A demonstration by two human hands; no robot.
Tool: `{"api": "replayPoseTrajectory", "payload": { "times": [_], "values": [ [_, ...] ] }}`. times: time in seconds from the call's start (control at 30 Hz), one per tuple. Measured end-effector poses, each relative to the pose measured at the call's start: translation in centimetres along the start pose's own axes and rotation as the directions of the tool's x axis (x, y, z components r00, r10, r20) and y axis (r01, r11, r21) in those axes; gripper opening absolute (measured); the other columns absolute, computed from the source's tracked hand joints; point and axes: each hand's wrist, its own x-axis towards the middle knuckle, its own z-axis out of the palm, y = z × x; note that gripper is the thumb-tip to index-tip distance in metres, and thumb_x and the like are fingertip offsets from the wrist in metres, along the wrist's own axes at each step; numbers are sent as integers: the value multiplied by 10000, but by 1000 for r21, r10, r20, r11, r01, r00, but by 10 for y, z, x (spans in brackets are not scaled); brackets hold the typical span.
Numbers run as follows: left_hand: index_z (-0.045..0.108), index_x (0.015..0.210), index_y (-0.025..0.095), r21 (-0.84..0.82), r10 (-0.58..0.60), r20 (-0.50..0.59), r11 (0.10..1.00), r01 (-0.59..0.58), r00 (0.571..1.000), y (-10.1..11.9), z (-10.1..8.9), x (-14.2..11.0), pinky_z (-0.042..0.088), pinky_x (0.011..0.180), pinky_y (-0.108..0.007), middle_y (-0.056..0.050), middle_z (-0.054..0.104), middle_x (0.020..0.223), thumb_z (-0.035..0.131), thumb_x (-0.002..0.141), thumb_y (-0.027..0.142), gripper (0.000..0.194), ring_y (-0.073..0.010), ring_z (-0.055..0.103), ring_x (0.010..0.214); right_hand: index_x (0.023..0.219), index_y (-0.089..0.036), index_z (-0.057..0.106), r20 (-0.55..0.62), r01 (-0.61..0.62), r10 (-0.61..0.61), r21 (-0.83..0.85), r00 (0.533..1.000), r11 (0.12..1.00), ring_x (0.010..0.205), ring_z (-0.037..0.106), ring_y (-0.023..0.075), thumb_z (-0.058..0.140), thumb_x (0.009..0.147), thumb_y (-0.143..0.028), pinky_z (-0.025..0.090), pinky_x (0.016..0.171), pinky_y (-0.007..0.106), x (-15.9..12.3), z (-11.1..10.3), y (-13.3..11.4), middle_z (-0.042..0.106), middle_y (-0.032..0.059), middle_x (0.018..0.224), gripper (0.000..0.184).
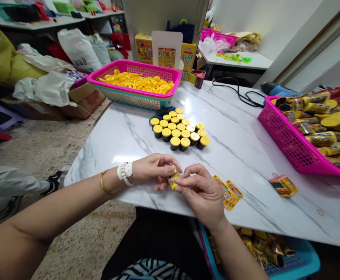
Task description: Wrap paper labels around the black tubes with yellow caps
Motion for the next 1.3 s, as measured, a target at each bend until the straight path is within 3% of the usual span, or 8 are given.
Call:
{"api": "replayPoseTrajectory", "payload": {
  "times": [0.13,0.23,0.43,0.7,0.83,0.93,1.1,1.3],
  "values": [
    [591,878,141,-1,-16,-11,1000,16,1000,1,1,0,352,321,-154,17,638,581,751,765,566,468,-75,533,368,923,-297,776,-28,-9,12,121,1000,993,680,673,99,735,820,-84,642,587,269,-4,4,0,554,-2,962,239],
    [578,840,149,18,-25,-44,999,26,999,1,0,-1,300,286,-147,34,604,529,700,797,599,468,-71,499,326,990,-286,774,8,1,-1,17,1000,1000,702,679,109,741,816,-89,664,616,294,-6,5,1,565,16,1016,265],
    [587,884,149,1,-91,90,996,91,992,2,-3,-3,314,284,-142,29,636,559,729,795,556,441,-68,501,317,971,-303,758,-13,54,-53,92,999,994,669,695,97,693,832,-26,657,587,287,-6,6,1,521,-13,988,317],
    [560,815,157,45,-119,-16,992,119,993,2,1,-1,354,286,-143,6,654,546,701,774,637,502,-87,534,328,902,-265,742,-8,286,-301,-291,954,913,742,604,102,738,804,-37,543,611,234,-3,10,4,568,-9,864,248],
    [554,855,159,102,-141,5,985,140,990,5,4,-4,353,291,-142,2,653,542,656,826,617,470,-91,535,326,971,-265,729,8,238,-246,-274,969,932,802,632,125,727,829,-100,571,644,250,-6,17,2,578,23,968,218],
    [555,1112,150,173,-195,54,968,183,979,6,5,-7,381,321,-158,-10,672,571,596,887,587,493,-119,577,356,976,-257,731,24,188,-187,-226,982,956,856,659,135,715,841,-132,590,681,249,-17,16,-11,571,43,1045,185],
    [229,1529,197,232,-267,120,944,234,956,6,2,-7,431,366,-189,-33,716,678,588,936,460,741,-140,608,386,911,-240,736,55,63,-45,-403,997,913,796,659,122,687,854,-126,575,677,227,-69,-27,-45,588,34,948,137],
    [395,1418,158,223,-245,22,946,234,969,6,7,-3,406,347,-178,-13,680,675,650,887,450,658,-129,596,414,1062,-235,749,47,81,-77,-841,996,535,729,694,123,640,895,-141,577,632,206,-136,-100,-39,689,64,971,220]
  ]
}}
